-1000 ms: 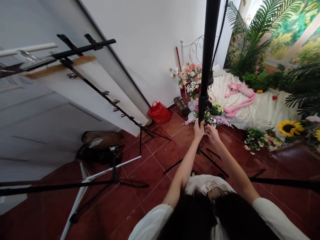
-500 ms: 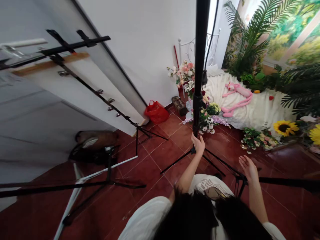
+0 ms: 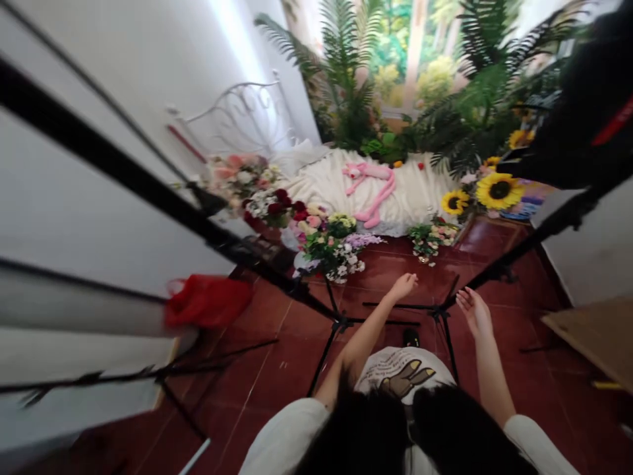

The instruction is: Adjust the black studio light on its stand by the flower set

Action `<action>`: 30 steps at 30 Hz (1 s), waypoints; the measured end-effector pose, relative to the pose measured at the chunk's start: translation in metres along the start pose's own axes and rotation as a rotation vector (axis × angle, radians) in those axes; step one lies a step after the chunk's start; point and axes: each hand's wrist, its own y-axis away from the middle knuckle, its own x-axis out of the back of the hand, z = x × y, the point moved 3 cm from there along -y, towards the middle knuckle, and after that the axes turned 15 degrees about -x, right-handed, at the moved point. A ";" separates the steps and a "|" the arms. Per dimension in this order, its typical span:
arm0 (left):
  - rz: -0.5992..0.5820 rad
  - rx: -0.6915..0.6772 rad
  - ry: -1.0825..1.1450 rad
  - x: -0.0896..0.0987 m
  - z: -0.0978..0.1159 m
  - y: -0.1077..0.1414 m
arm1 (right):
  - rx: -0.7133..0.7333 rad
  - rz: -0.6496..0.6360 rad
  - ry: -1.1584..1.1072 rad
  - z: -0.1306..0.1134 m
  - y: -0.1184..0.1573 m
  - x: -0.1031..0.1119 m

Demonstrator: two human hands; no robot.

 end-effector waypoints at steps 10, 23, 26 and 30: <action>-0.328 -0.636 0.389 -0.140 0.168 -0.062 | -0.052 -0.085 -0.290 -0.051 0.028 0.042; -0.353 -0.514 0.574 -0.187 0.199 -0.059 | -0.149 -0.435 -0.315 -0.102 0.023 0.011; -0.348 -0.534 0.591 -0.189 0.197 -0.060 | -0.185 -0.534 -0.438 -0.106 0.021 0.013; -0.318 -0.560 0.582 -0.193 0.194 -0.062 | -0.274 -0.630 -0.536 -0.112 0.018 0.015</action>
